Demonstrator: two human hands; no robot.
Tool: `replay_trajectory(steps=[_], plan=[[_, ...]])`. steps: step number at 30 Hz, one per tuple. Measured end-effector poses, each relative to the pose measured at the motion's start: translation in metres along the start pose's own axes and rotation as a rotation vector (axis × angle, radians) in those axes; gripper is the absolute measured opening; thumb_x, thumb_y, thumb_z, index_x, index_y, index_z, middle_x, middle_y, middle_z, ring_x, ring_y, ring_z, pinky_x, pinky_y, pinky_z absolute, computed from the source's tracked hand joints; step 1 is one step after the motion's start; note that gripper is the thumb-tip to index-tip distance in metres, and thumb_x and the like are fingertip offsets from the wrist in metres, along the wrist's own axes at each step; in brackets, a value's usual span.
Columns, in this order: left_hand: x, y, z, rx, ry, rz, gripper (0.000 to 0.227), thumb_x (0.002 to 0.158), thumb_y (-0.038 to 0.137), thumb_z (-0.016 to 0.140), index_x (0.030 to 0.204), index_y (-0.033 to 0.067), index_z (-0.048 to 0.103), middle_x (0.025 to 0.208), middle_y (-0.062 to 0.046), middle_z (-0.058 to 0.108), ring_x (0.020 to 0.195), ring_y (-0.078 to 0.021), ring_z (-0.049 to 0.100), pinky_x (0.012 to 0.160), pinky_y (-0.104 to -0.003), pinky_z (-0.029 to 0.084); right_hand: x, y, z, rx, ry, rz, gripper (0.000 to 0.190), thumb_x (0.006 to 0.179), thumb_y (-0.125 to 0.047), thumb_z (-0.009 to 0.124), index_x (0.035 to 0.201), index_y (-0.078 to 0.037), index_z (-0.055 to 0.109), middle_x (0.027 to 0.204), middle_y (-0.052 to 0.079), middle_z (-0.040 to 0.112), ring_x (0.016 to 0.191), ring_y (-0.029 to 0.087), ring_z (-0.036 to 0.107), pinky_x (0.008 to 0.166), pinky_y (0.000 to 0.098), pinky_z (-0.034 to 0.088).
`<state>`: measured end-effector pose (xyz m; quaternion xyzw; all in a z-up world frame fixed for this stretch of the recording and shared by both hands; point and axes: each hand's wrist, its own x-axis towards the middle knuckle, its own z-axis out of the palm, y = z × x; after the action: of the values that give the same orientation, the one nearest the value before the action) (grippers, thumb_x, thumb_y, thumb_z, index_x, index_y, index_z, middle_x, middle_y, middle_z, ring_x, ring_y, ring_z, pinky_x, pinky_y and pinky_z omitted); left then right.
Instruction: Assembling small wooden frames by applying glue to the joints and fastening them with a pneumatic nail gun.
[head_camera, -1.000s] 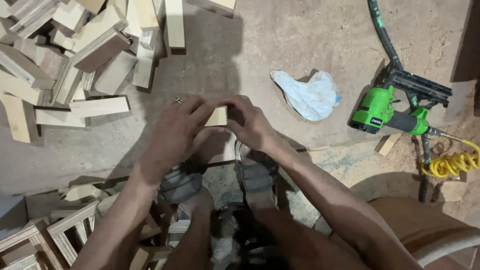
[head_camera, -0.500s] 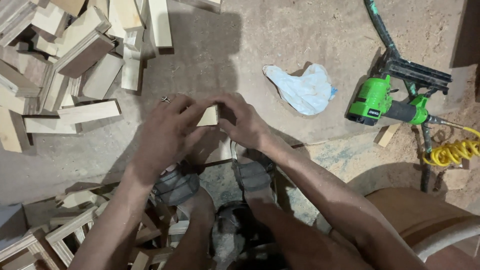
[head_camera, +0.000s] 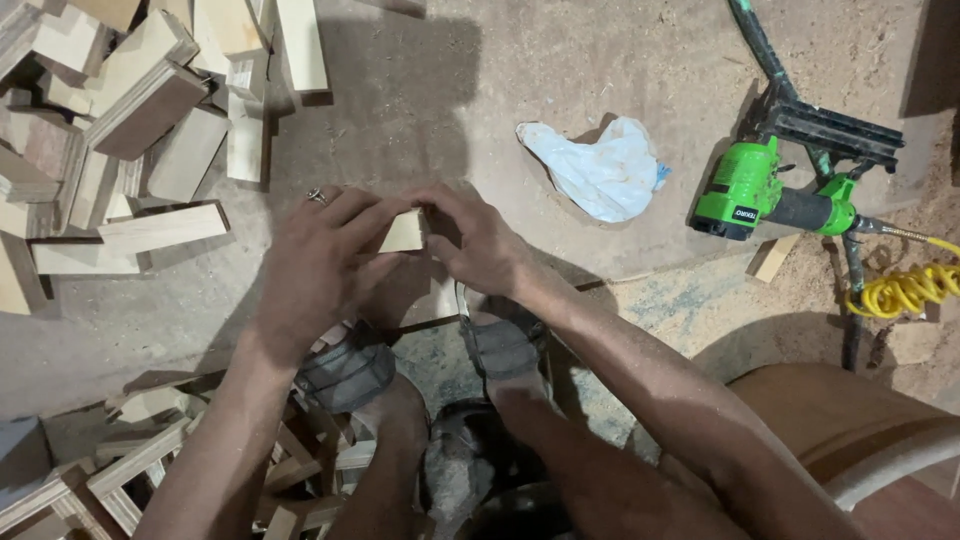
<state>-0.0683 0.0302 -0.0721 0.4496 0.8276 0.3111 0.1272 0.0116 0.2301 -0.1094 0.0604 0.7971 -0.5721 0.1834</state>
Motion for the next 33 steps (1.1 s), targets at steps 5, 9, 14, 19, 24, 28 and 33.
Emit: replay_trajectory(steps=[5, 9, 14, 19, 24, 28, 33], plan=[[0.000, -0.002, 0.003, 0.029, 0.018, -0.003, 0.045, 0.081, 0.027, 0.079, 0.121, 0.0086, 0.068, 0.104, -0.009, 0.065, 0.092, -0.0321, 0.059, 0.077, -0.043, 0.047, 0.001, -0.005, -0.001, -0.051, 0.008, 0.003, 0.045, 0.093, -0.001, 0.061, 0.134, -0.018, 0.053, 0.125, 0.012, 0.062, 0.127, 0.036, 0.056, 0.108, 0.0517, 0.045], [-0.001, -0.003, 0.001, 0.022, 0.007, 0.003, 0.044, 0.084, 0.026, 0.077, 0.122, 0.0069, 0.067, 0.103, -0.011, 0.065, 0.091, -0.0337, 0.060, 0.075, -0.043, 0.047, 0.002, -0.008, -0.001, 0.014, 0.032, 0.001, 0.045, 0.092, -0.002, 0.061, 0.133, -0.019, 0.055, 0.126, 0.012, 0.063, 0.128, 0.037, 0.055, 0.110, 0.0520, 0.044], [0.002, -0.006, -0.003, 0.056, -0.035, 0.060, 0.039, 0.088, 0.029, 0.072, 0.122, 0.0090, 0.066, 0.107, -0.008, 0.065, 0.089, -0.0344, 0.060, 0.071, -0.044, 0.049, -0.001, -0.004, -0.001, -0.005, -0.004, 0.017, 0.044, 0.093, -0.002, 0.060, 0.133, -0.020, 0.053, 0.124, 0.012, 0.063, 0.124, 0.037, 0.058, 0.105, 0.0527, 0.049], [0.000, -0.010, 0.002, 0.113, -0.065, 0.052, 0.041, 0.087, 0.033, 0.072, 0.121, 0.0127, 0.066, 0.107, -0.005, 0.065, 0.090, -0.0303, 0.060, 0.072, -0.041, 0.049, 0.000, 0.007, 0.001, -0.008, -0.011, 0.008, 0.045, 0.093, -0.002, 0.059, 0.135, -0.019, 0.054, 0.124, 0.013, 0.062, 0.124, 0.037, 0.058, 0.104, 0.0538, 0.048], [0.001, -0.010, 0.001, 0.129, -0.084, 0.048, 0.037, 0.089, 0.034, 0.070, 0.117, 0.0102, 0.067, 0.104, -0.006, 0.064, 0.091, -0.0297, 0.060, 0.072, -0.039, 0.048, 0.001, 0.001, -0.002, -0.012, -0.004, 0.015, 0.046, 0.092, -0.003, 0.060, 0.135, -0.019, 0.055, 0.125, 0.015, 0.062, 0.124, 0.038, 0.058, 0.106, 0.0536, 0.047], [0.003, -0.008, 0.004, 0.180, -0.107, 0.069, 0.033, 0.086, 0.035, 0.072, 0.109, 0.0127, 0.065, 0.105, -0.004, 0.064, 0.094, -0.0299, 0.061, 0.075, -0.040, 0.048, -0.001, 0.001, -0.003, 0.011, 0.005, 0.014, 0.044, 0.092, -0.003, 0.060, 0.132, -0.018, 0.054, 0.124, 0.016, 0.063, 0.123, 0.039, 0.059, 0.107, 0.0532, 0.047], [0.009, 0.002, -0.003, 0.216, -0.136, 0.051, 0.032, 0.083, 0.036, 0.073, 0.103, 0.0131, 0.064, 0.103, -0.003, 0.064, 0.094, -0.0289, 0.060, 0.075, -0.041, 0.048, -0.003, 0.009, -0.001, 0.036, 0.040, -0.007, 0.044, 0.093, -0.004, 0.060, 0.133, -0.019, 0.053, 0.124, 0.015, 0.063, 0.122, 0.037, 0.060, 0.105, 0.0532, 0.047]])
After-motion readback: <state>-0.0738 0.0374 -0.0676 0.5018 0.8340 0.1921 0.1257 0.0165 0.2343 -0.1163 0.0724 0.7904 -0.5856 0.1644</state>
